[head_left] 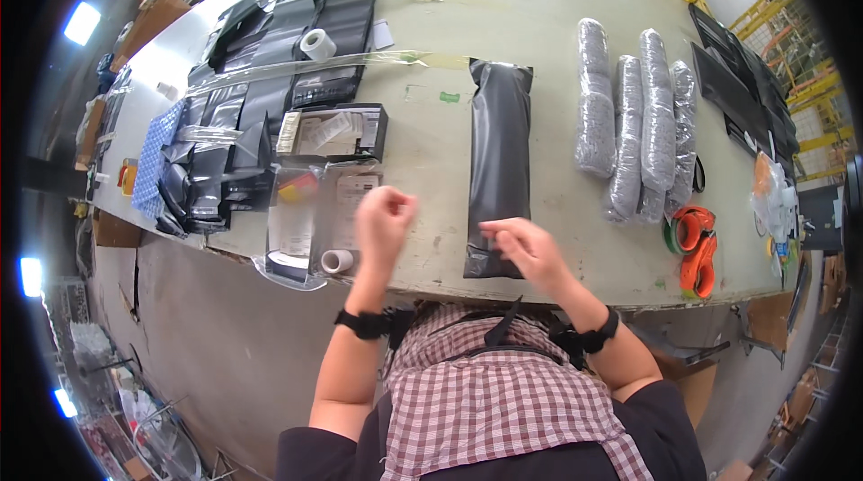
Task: The person places foam-wrapped components into plastic bags, applies adhesive shipping labels to each bag, and uses a handheld tape dispenser to seal the packages before setting them aside.
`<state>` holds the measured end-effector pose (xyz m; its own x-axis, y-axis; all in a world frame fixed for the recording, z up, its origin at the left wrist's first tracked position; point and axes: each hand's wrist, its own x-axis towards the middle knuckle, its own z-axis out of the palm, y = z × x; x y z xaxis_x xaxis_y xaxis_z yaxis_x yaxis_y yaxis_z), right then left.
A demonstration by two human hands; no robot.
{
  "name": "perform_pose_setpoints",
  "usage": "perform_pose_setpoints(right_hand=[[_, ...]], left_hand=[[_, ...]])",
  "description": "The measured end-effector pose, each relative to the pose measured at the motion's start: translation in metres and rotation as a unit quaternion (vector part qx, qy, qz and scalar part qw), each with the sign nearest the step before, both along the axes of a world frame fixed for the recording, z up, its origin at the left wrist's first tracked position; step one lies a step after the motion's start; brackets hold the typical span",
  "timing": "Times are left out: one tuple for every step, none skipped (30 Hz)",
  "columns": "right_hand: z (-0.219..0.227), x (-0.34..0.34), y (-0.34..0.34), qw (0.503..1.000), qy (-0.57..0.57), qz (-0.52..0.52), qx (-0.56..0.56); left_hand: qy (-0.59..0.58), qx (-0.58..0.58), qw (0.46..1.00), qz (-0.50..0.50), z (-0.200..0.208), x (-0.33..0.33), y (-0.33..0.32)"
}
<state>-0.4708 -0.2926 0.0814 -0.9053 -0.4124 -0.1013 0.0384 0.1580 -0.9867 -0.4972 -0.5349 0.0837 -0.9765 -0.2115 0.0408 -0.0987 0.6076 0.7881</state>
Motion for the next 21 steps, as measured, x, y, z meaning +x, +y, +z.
perform_pose_setpoints(right_hand=[[0.001,0.003,-0.019,0.977,-0.136,-0.005,-0.161],[0.011,0.004,-0.037,0.917,-0.299,-0.060,-0.258],[0.007,-0.001,-0.040,0.891,-0.336,-0.089,-0.292],[-0.001,-0.010,-0.040,0.862,-0.372,-0.117,-0.324],[-0.004,-0.017,-0.035,0.876,-0.347,-0.163,-0.294],[0.001,-0.022,-0.037,0.869,-0.292,-0.238,-0.322],[0.000,-0.027,-0.031,0.897,-0.209,-0.269,-0.280],[-0.002,-0.032,-0.025,0.917,-0.126,-0.298,-0.234],[0.000,-0.034,-0.023,0.917,-0.127,-0.299,-0.234],[0.005,-0.036,-0.022,0.953,0.029,-0.287,-0.091],[0.009,-0.038,-0.020,0.946,0.183,-0.262,0.056],[0.013,-0.039,-0.020,0.946,0.182,-0.263,0.057],[0.016,-0.040,-0.022,0.945,0.186,-0.262,0.063],[0.019,-0.041,-0.024,0.944,0.190,-0.261,0.070],[0.021,-0.044,-0.027,0.940,0.199,-0.274,0.048],[0.022,-0.044,-0.026,0.940,0.198,-0.273,0.048],[0.024,-0.043,-0.026,0.940,0.197,-0.271,0.057],[0.024,-0.044,-0.027,0.940,0.198,-0.270,0.064],[0.023,-0.045,-0.027,0.940,0.198,-0.270,0.064],[0.021,-0.046,-0.027,0.936,0.211,-0.275,0.061],[0.020,-0.046,-0.028,0.932,0.224,-0.279,0.059]], left_hand=[[0.040,0.038,0.997,-0.053,0.008,0.006,0.027],[0.038,0.075,0.986,-0.141,0.007,0.016,0.048],[0.029,0.098,0.972,-0.213,0.015,0.022,0.067],[0.001,0.033,0.976,-0.215,0.023,0.023,0.077],[-0.001,0.123,0.972,-0.202,0.023,0.025,0.076],[-0.005,0.210,0.960,-0.186,0.023,0.028,0.070],[-0.045,0.239,0.960,-0.137,0.031,0.033,0.062],[-0.086,0.266,0.956,-0.088,0.036,0.035,0.052],[-0.126,0.303,0.941,-0.083,0.033,0.038,0.043],[-0.128,0.303,0.941,-0.082,0.032,0.042,0.041],[-0.211,0.378,0.897,-0.093,0.031,0.045,0.041],[-0.290,0.446,0.840,-0.104,0.032,0.048,0.041],[-0.300,0.459,0.829,-0.111,0.032,0.050,0.045],[-0.301,0.459,0.829,-0.111,0.033,0.050,0.048],[-0.297,0.457,0.832,-0.104,0.034,0.049,0.050],[-0.292,0.456,0.835,-0.096,0.034,0.049,0.052],[-0.288,0.450,0.840,-0.091,0.034,0.050,0.053],[-0.288,0.450,0.840,-0.091,0.033,0.050,0.052],[-0.284,0.451,0.842,-0.088,0.032,0.050,0.052],[-0.280,0.451,0.843,-0.085,0.031,0.050,0.052],[-0.280,0.451,0.843,-0.085,0.032,0.050,0.052]])
